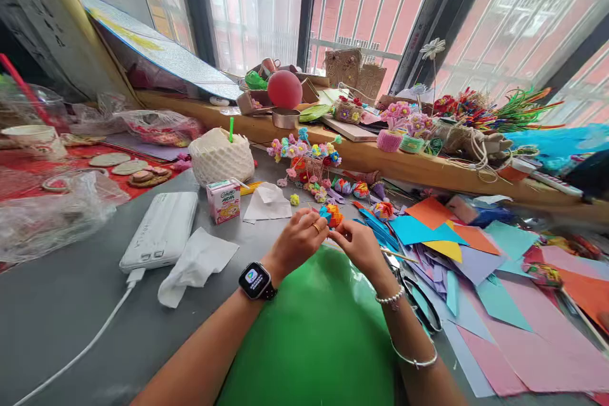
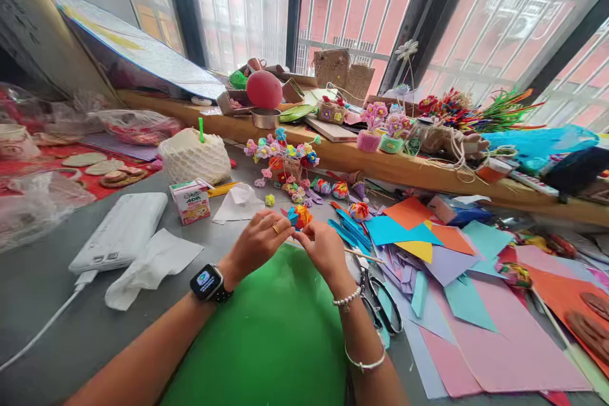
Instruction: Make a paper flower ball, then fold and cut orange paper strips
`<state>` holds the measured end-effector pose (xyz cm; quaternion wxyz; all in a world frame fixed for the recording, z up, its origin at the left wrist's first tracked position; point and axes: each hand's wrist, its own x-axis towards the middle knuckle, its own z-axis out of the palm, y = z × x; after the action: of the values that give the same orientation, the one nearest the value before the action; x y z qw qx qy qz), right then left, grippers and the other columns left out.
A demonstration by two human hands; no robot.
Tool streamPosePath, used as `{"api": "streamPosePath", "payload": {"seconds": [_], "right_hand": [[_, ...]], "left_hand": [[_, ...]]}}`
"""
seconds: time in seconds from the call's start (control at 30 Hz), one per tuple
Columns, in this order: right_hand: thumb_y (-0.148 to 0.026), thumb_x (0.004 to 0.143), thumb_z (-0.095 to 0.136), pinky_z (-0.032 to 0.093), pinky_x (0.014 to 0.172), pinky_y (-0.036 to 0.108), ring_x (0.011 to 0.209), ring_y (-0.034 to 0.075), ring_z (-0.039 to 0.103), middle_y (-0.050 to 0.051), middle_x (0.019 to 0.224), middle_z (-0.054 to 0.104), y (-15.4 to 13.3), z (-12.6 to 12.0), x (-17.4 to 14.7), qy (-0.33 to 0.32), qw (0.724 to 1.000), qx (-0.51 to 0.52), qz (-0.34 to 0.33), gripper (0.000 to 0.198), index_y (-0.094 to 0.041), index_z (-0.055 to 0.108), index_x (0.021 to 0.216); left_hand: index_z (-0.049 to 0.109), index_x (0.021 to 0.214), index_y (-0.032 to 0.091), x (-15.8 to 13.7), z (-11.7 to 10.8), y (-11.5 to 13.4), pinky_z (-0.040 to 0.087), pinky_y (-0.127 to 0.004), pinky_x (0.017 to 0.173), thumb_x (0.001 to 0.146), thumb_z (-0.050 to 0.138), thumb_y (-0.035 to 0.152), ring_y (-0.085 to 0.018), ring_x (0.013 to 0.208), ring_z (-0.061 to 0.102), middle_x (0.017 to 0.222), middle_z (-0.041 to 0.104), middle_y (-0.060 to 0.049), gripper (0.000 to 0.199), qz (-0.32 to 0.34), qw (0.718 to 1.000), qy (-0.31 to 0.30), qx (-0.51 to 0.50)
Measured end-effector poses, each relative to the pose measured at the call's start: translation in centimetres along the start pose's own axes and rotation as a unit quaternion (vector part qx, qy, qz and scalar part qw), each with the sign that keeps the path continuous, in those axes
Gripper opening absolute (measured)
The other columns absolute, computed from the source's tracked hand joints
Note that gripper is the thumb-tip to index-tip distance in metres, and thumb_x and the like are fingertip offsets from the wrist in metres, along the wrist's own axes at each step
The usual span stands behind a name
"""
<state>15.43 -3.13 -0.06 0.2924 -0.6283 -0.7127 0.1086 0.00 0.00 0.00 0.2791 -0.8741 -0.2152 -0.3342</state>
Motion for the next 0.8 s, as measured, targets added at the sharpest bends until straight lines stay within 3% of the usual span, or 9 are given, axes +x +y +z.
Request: {"api": "streamPosePath", "payload": {"seconds": [0.63,0.73,0.8], "right_hand": [[-0.036,0.073,0.058,0.029,0.049,0.023,0.056,0.014,0.047,0.000,0.059,0.054,0.00,0.04,0.11,0.059,0.995,-0.069,-0.031,0.027,-0.018,0.046,0.058],[-0.036,0.074,0.058,0.030,0.049,0.022,0.055,0.013,0.047,0.000,0.059,0.054,0.12,-0.31,0.14,0.062,0.996,-0.053,-0.026,0.026,-0.017,0.047,0.059],[-0.036,0.074,0.057,0.030,0.050,0.022,0.055,0.013,0.046,0.000,0.060,0.054,0.21,-0.66,0.16,0.063,0.997,-0.046,-0.024,0.026,-0.017,0.047,0.060]], "left_hand": [[0.057,0.070,0.017,-0.13,0.46,-0.02,0.036,-0.032,0.079,0.080,0.048,0.014,-0.016,0.078,0.050,0.079,0.061,-0.001,0.013,-0.077,0.994,-0.018,-0.070],[0.059,0.078,0.018,-0.05,0.19,-0.31,0.037,-0.033,0.081,0.078,0.051,0.016,-0.017,0.085,0.049,0.086,0.059,-0.003,0.008,-0.135,0.976,-0.011,-0.169],[0.058,0.088,0.019,0.12,-0.08,-0.67,0.037,-0.033,0.084,0.076,0.053,0.020,-0.018,0.094,0.048,0.094,0.055,-0.005,0.013,-0.212,0.941,0.022,-0.263]]}}
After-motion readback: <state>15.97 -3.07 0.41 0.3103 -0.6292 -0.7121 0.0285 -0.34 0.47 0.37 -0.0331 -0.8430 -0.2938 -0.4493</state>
